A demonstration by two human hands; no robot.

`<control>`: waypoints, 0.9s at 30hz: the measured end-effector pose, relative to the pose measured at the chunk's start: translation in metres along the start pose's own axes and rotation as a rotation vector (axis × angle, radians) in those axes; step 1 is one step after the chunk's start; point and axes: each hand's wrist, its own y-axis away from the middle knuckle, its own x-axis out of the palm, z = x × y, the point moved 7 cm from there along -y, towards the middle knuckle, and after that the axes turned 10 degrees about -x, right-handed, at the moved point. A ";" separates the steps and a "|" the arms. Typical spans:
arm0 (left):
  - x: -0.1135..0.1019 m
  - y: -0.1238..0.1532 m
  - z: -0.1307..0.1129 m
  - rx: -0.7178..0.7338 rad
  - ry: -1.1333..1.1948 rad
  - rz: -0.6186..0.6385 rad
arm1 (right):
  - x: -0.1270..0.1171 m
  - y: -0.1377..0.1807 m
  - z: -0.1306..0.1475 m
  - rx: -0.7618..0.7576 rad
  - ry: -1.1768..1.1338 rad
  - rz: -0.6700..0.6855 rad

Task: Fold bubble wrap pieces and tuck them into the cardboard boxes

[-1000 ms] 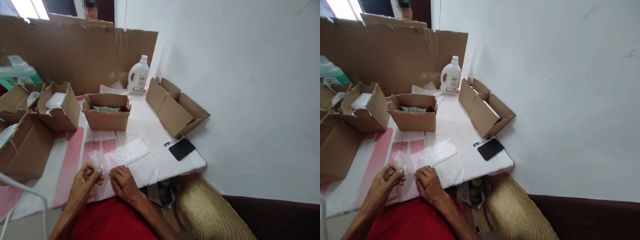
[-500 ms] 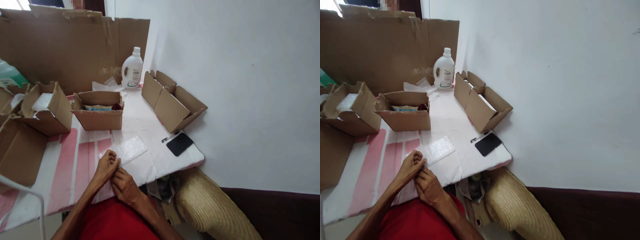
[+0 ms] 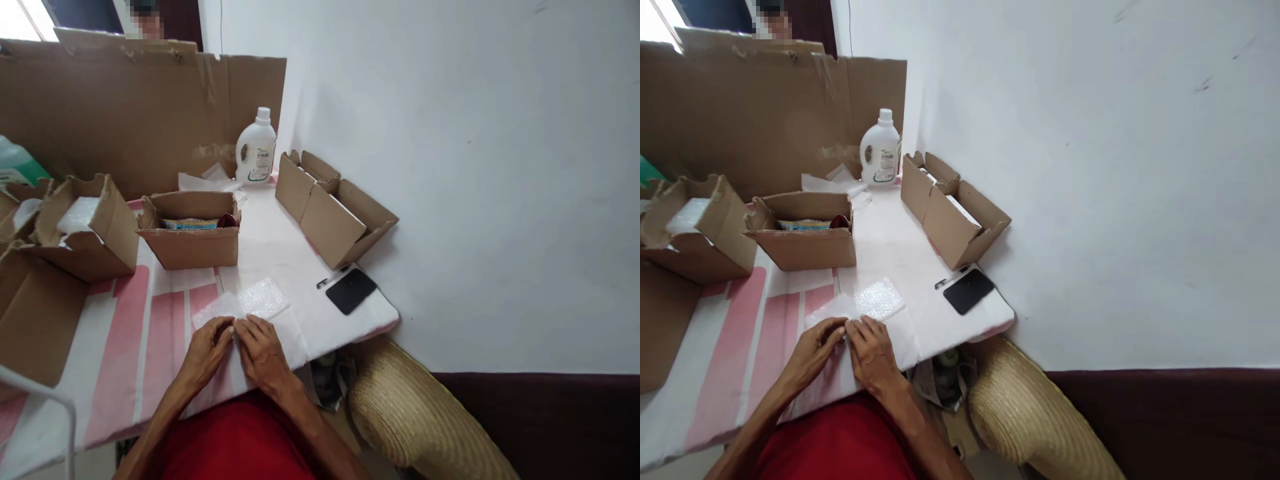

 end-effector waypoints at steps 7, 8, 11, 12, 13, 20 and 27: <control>-0.066 0.031 0.027 -0.209 -0.253 -0.411 | 0.014 0.015 0.000 -0.052 0.086 -0.001; -0.067 0.030 0.034 -0.265 -0.257 -0.378 | 0.014 0.015 0.001 -0.063 0.098 0.000; -0.058 0.023 0.045 -0.332 -0.139 -0.307 | 0.010 0.017 0.002 -0.078 0.110 -0.017; -0.055 0.021 0.045 -0.327 -0.080 -0.308 | 0.008 0.017 0.001 -0.082 0.102 -0.032; -0.051 0.020 0.044 -0.320 -0.012 -0.312 | 0.006 0.018 0.000 -0.084 0.088 -0.043; -0.022 0.041 0.015 -0.346 0.484 -0.156 | 0.010 0.018 0.011 -0.111 -0.102 0.021; -0.011 0.046 -0.014 -0.140 0.362 -0.068 | 0.004 0.026 -0.007 0.544 -0.597 -0.152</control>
